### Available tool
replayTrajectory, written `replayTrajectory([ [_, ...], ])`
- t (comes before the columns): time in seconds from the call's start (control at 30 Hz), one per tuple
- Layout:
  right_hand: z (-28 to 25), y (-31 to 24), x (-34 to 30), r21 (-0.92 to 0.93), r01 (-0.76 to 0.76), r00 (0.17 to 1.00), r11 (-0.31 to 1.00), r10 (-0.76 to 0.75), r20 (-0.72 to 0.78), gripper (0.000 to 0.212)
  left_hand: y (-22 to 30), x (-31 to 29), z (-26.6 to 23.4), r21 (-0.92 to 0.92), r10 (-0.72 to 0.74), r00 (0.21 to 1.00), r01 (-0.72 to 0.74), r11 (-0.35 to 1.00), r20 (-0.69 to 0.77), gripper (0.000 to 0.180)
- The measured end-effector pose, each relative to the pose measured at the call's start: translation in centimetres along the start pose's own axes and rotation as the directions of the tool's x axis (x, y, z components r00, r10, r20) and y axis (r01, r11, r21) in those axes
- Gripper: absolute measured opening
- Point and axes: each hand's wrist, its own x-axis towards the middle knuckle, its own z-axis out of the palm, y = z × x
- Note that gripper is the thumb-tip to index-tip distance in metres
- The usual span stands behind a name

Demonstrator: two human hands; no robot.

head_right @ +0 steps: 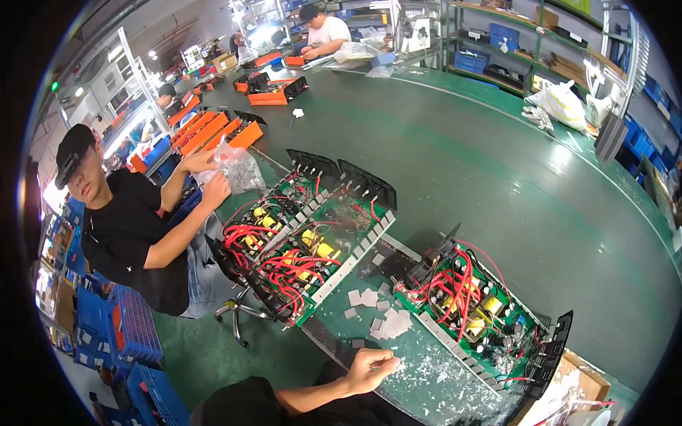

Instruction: Applying sealant to electronic components on circuit boards within a metal chassis using a brush tool.

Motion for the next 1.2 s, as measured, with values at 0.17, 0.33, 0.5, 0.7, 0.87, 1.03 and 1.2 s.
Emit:
replayTrajectory([
  [0.17, 0.4, -1.1, 0.2, 0.026, -0.106, 0.994, 0.994, 0.107, -0.021, 0.034, -0.3, 0.1, 0.2, -0.037, 0.03, 0.999, -0.031, 0.999, -0.012, 0.034],
  [0.33, 0.8, -2.0, 0.7, 0.084, -0.103, 0.994, 0.991, 0.106, -0.029, 0.035, 0.1, 0.2, 0.3, 0.005, 0.0, 1.0, 0.0, 1.0, -0.003, 0.032],
  [0.5, 0.7, -2.2, 0.4, -0.013, -0.145, 0.987, 0.989, 0.144, -0.073, 0.045, 0.5, 0.2, 0.3, 0.02, 0.022, 1.0, -0.021, 1.0, -0.014, 0.032],
  [0.7, 0.1, -1.3, 0.1, -0.031, -0.156, 0.988, 0.987, 0.156, -0.007, 0.048, 0.1, 0.0, 0.2, 0.029, -0.051, 0.999, 0.051, 0.998, -0.01, 0.034],
  [0.87, 0.0, -0.7, 0.1, 0.005, -0.054, 0.999, 0.999, 0.054, 0.01, 0.043, 0.5, 0.2, 0.4, 0.063, 0.014, 1.0, -0.013, 0.998, -0.014, 0.033],
  [1.03, 0.3, -1.1, 0.1, 0.005, -0.063, 0.998, 0.998, 0.063, 0.009, 0.04, 0.3, 0.3, 0.4, 0.074, 0.028, 1.0, -0.028, 0.997, 0.0, 0.033],
  [1.2, 0.1, -2.1, 0.6, -0.015, -0.102, 0.995, 0.995, 0.102, 0.004, 0.034, 0.2, 0.2, 0.2, 0.058, -0.002, 1.0, 0.002, 0.998, -0.001, 0.033],
])
